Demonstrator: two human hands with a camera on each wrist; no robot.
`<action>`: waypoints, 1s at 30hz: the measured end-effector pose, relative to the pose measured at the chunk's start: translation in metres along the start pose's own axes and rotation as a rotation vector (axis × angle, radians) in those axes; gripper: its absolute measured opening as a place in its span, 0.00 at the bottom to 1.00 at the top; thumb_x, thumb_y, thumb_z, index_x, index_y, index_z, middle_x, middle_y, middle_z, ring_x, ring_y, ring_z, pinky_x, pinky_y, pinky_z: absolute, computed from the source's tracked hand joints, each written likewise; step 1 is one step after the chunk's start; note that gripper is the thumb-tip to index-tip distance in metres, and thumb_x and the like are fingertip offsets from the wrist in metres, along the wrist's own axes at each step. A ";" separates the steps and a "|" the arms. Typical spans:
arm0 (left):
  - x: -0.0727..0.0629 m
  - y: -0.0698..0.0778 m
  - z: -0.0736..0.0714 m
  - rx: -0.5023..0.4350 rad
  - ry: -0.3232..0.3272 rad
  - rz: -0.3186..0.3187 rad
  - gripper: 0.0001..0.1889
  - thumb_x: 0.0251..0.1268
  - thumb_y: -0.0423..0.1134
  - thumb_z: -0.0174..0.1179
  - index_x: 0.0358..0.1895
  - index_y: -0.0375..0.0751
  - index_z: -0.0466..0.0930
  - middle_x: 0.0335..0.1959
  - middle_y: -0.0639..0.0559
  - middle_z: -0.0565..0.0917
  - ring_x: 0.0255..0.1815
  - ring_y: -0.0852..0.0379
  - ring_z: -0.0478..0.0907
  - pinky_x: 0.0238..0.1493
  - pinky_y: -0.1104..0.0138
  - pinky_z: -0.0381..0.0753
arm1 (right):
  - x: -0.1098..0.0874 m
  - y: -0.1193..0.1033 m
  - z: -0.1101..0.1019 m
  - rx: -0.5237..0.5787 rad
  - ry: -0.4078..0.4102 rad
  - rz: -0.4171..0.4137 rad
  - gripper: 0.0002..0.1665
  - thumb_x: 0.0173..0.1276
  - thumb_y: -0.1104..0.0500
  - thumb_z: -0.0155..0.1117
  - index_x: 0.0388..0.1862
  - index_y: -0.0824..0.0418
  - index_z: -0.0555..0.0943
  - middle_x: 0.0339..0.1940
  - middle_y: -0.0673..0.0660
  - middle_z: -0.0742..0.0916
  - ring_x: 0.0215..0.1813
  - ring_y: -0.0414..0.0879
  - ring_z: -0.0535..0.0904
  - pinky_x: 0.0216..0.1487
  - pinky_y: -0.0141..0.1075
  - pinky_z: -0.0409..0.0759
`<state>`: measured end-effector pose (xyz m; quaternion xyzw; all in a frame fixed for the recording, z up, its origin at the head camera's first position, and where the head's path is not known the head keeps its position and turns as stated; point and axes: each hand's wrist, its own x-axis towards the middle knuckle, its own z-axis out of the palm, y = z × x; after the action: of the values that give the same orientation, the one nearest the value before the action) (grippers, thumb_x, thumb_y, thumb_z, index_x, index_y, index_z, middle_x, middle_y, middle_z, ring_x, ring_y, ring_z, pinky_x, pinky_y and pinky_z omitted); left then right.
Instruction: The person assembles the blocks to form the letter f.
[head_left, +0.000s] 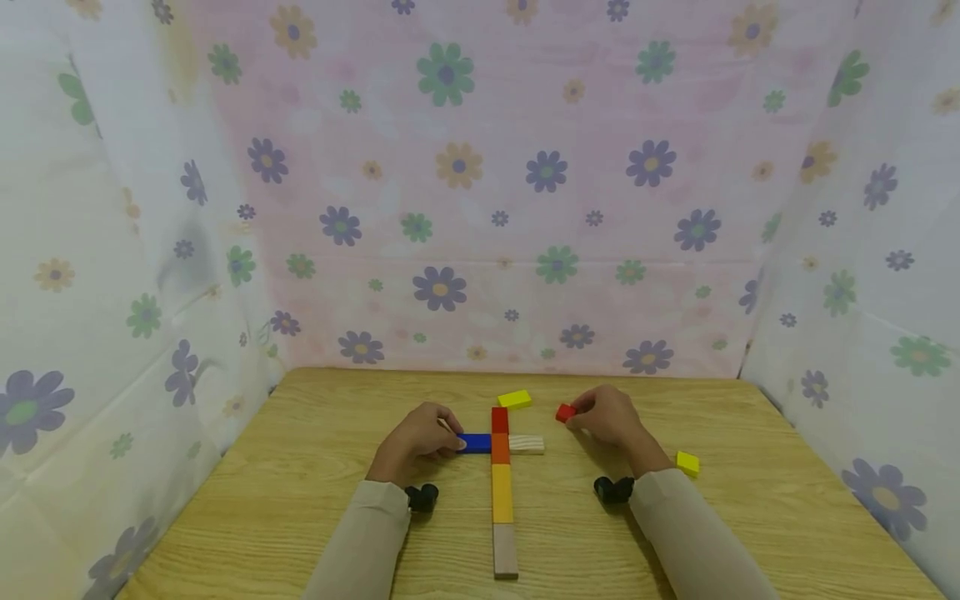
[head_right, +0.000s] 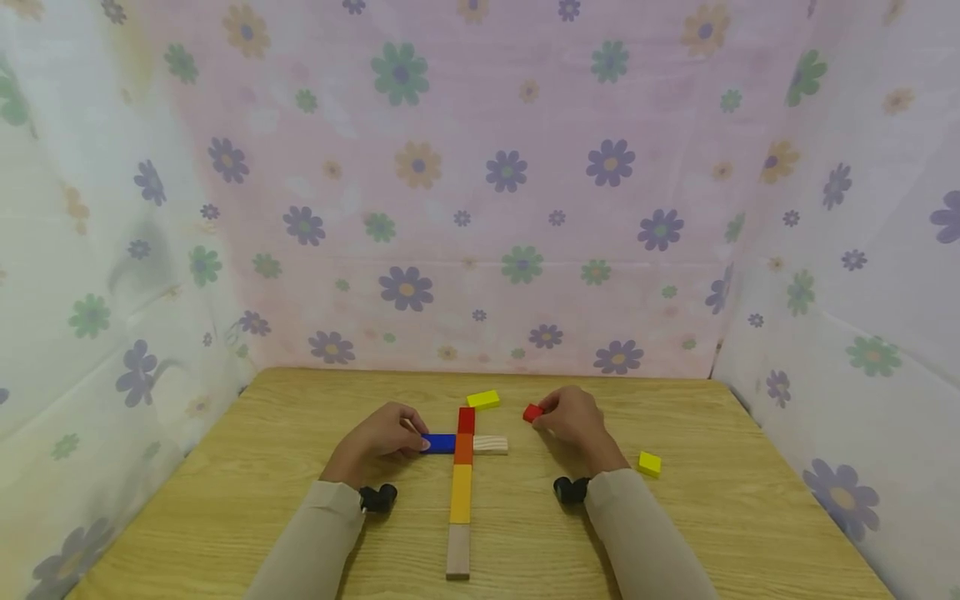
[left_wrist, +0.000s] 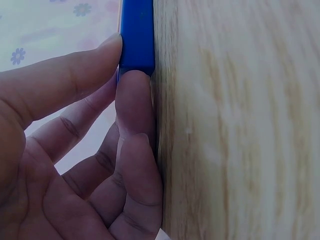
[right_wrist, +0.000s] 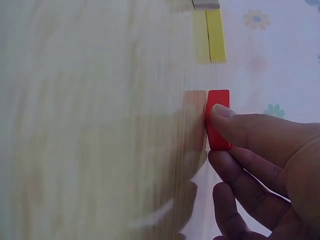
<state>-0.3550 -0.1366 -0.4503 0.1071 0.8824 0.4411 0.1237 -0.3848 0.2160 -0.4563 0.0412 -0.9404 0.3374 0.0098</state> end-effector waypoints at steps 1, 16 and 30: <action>0.000 0.000 0.000 0.001 0.001 0.000 0.05 0.65 0.35 0.72 0.41 0.41 0.86 0.32 0.48 0.89 0.31 0.54 0.86 0.36 0.61 0.86 | 0.001 -0.001 0.000 -0.001 0.000 -0.001 0.19 0.61 0.53 0.80 0.49 0.58 0.90 0.46 0.55 0.90 0.47 0.51 0.83 0.52 0.50 0.83; -0.001 0.002 0.000 -0.014 0.006 -0.024 0.06 0.64 0.35 0.72 0.41 0.40 0.86 0.31 0.48 0.89 0.31 0.54 0.87 0.36 0.61 0.86 | 0.017 -0.013 0.008 0.025 -0.020 0.065 0.19 0.59 0.50 0.82 0.45 0.57 0.89 0.47 0.55 0.88 0.47 0.52 0.82 0.49 0.47 0.81; 0.000 0.000 0.001 -0.015 0.009 -0.033 0.06 0.65 0.36 0.72 0.42 0.40 0.86 0.31 0.48 0.89 0.31 0.54 0.87 0.36 0.61 0.86 | 0.029 -0.024 0.010 -0.069 -0.004 0.041 0.19 0.58 0.46 0.82 0.43 0.55 0.92 0.46 0.54 0.91 0.48 0.53 0.83 0.51 0.52 0.80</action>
<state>-0.3545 -0.1358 -0.4508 0.0897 0.8813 0.4459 0.1279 -0.4113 0.1893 -0.4472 0.0220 -0.9522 0.3047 0.0025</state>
